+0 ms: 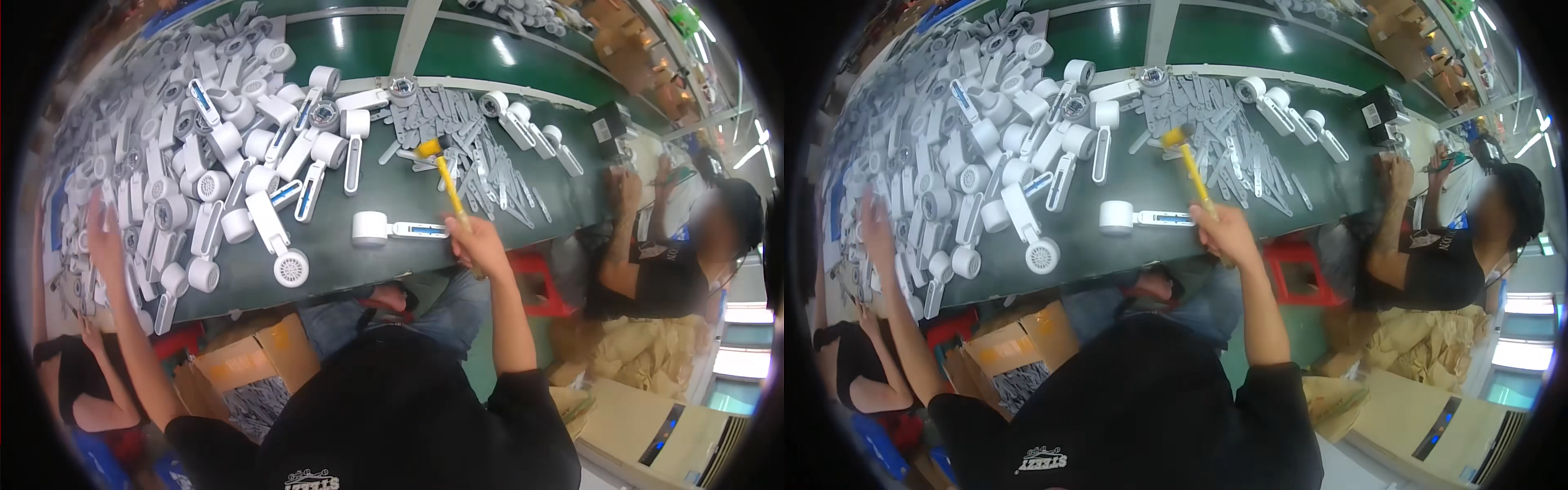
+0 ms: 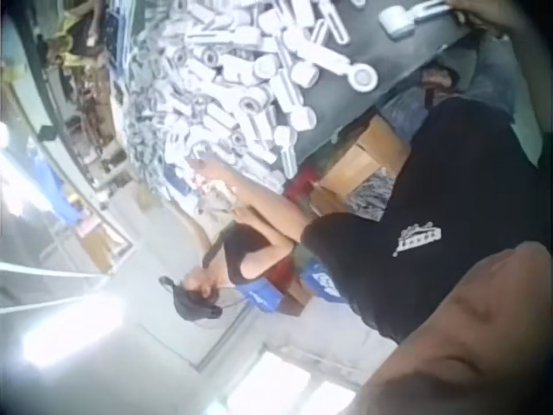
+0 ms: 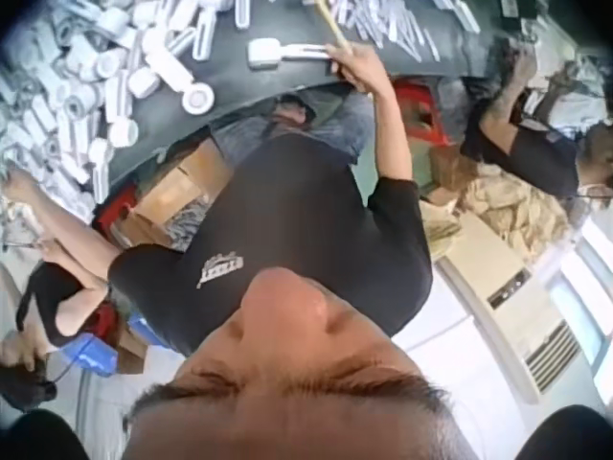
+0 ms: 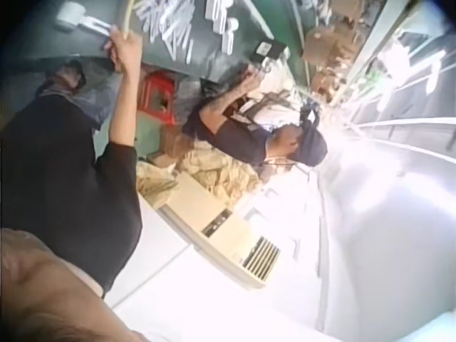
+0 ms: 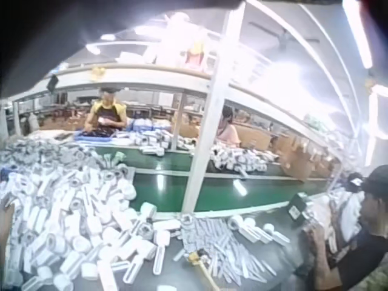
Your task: Assembling white plastic handheld fan components using a small hammer and hands on a factory assembly line.
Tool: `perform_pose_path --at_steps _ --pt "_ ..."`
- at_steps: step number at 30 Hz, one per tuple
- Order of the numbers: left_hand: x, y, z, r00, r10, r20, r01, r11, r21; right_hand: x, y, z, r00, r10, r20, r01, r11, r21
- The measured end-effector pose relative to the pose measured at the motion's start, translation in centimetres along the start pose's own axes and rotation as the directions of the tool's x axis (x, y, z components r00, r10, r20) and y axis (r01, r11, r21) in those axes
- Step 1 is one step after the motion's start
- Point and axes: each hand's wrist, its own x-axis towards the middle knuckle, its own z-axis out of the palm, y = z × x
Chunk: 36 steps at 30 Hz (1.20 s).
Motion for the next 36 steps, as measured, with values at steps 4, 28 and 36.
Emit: perform_pose_path --at_steps 4,28,36 --pt "-6.9 22.2 7.4 0.951 0.232 0.203 -0.210 0.970 -0.125 -0.4 1.6 -3.0 0.982 -0.098 -0.159 0.133 0.965 0.228" --pt "-12.5 40.7 25.7 0.609 0.070 0.790 0.590 0.626 -0.510 -0.8 4.2 -2.4 0.949 -0.227 -0.219 0.301 0.859 0.415" --pt "-20.8 41.7 19.9 0.519 0.053 0.853 0.741 0.470 -0.480 -4.1 1.9 5.1 0.954 -0.249 -0.164 0.298 0.836 0.462"
